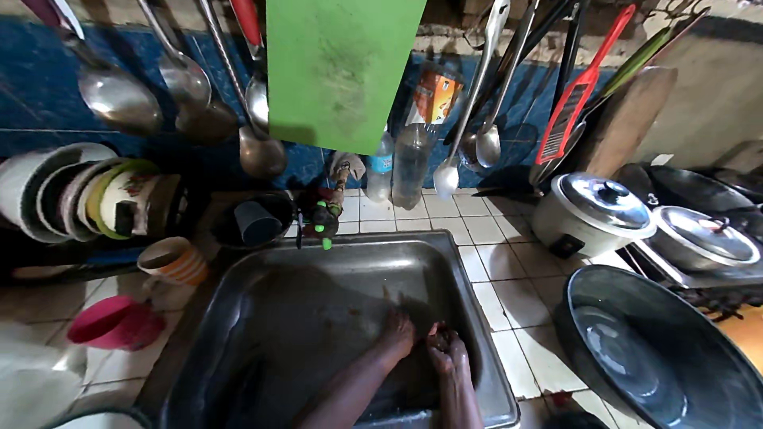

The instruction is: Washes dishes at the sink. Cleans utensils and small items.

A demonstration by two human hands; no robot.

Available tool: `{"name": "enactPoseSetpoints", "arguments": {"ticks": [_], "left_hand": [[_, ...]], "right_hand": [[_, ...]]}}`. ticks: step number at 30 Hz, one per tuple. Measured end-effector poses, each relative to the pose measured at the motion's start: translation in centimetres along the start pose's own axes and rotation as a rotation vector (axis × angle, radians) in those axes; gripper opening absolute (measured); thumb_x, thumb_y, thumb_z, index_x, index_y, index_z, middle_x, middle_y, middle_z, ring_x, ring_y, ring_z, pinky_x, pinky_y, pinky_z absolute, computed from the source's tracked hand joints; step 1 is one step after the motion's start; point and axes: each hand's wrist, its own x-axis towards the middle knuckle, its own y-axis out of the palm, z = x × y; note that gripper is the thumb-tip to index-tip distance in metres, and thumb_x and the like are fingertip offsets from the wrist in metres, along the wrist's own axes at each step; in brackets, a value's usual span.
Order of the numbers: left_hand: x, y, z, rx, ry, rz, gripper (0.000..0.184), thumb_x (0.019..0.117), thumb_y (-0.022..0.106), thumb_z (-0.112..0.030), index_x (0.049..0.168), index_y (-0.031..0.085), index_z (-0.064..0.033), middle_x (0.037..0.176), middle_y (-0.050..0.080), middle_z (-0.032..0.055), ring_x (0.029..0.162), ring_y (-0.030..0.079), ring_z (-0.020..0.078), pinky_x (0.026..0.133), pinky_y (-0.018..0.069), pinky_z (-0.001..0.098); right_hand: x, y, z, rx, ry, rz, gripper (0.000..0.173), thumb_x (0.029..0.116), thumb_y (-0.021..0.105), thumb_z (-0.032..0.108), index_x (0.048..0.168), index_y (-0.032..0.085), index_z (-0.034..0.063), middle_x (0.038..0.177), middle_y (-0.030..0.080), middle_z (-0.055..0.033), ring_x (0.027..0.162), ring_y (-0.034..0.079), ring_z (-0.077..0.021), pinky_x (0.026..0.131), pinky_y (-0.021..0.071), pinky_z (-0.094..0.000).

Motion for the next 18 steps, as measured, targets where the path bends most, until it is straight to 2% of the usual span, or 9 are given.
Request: {"name": "enactPoseSetpoints", "arguments": {"ticks": [2,3,8,13,18], "left_hand": [[-0.4,0.2,0.0,-0.021,0.003,-0.011,0.043,0.1027,0.052,-0.006,0.142,0.049,0.0105,0.154,0.042,0.03,0.146,0.036,0.0449,0.122,0.0226,0.0561],[-0.6,0.2,-0.1,-0.025,-0.005,-0.005,0.042,0.1026,0.052,-0.006,0.142,0.05,0.01,0.152,0.044,0.0295,0.144,0.038,0.0447,0.121,0.0266,0.0567],[0.2,-0.8,0.1,-0.028,0.028,0.05,0.036,0.099,0.058,-0.005,0.132,0.059,0.0086,0.143,0.053,0.0298,0.137,0.046,0.0454,0.117,0.0304,0.0605],[1.5,-3.2,0.4,0.094,0.029,0.17,0.031,0.0987,0.059,-0.007,0.125,0.062,0.0087,0.135,0.058,0.0296,0.129,0.053,0.0459,0.106,0.0406,0.0638],[3.0,-3.8,1.6,0.022,0.047,0.168,0.038,0.0986,0.059,-0.007,0.133,0.056,0.0083,0.138,0.056,0.031,0.13,0.053,0.0471,0.103,0.0425,0.0662]], "right_hand": [[0.1,-0.1,0.0,-0.029,-0.003,0.017,0.031,0.1106,0.029,0.024,0.094,0.05,0.0092,0.07,0.056,-0.0014,0.053,0.056,-0.0073,0.051,0.0511,-0.0181],[0.1,-0.1,0.0,-0.039,-0.002,0.023,0.031,0.1106,0.029,0.024,0.094,0.05,0.0087,0.07,0.056,-0.0017,0.052,0.056,-0.0073,0.05,0.0512,-0.0182],[0.3,-0.2,0.0,-0.022,0.014,0.022,0.03,0.1102,0.03,0.023,0.093,0.05,0.0098,0.068,0.056,-0.0002,0.051,0.055,-0.0062,0.049,0.0505,-0.0167],[0.5,-0.5,0.0,-0.014,0.026,0.03,0.034,0.1098,0.029,0.024,0.088,0.051,0.0096,0.063,0.055,0.0001,0.047,0.053,-0.0063,0.047,0.0493,-0.0164],[0.8,-0.5,0.2,-0.156,0.001,-0.012,0.033,0.1095,0.03,0.023,0.088,0.05,0.0081,0.067,0.056,-0.0038,0.052,0.056,-0.0125,0.051,0.0525,-0.0235]]}}
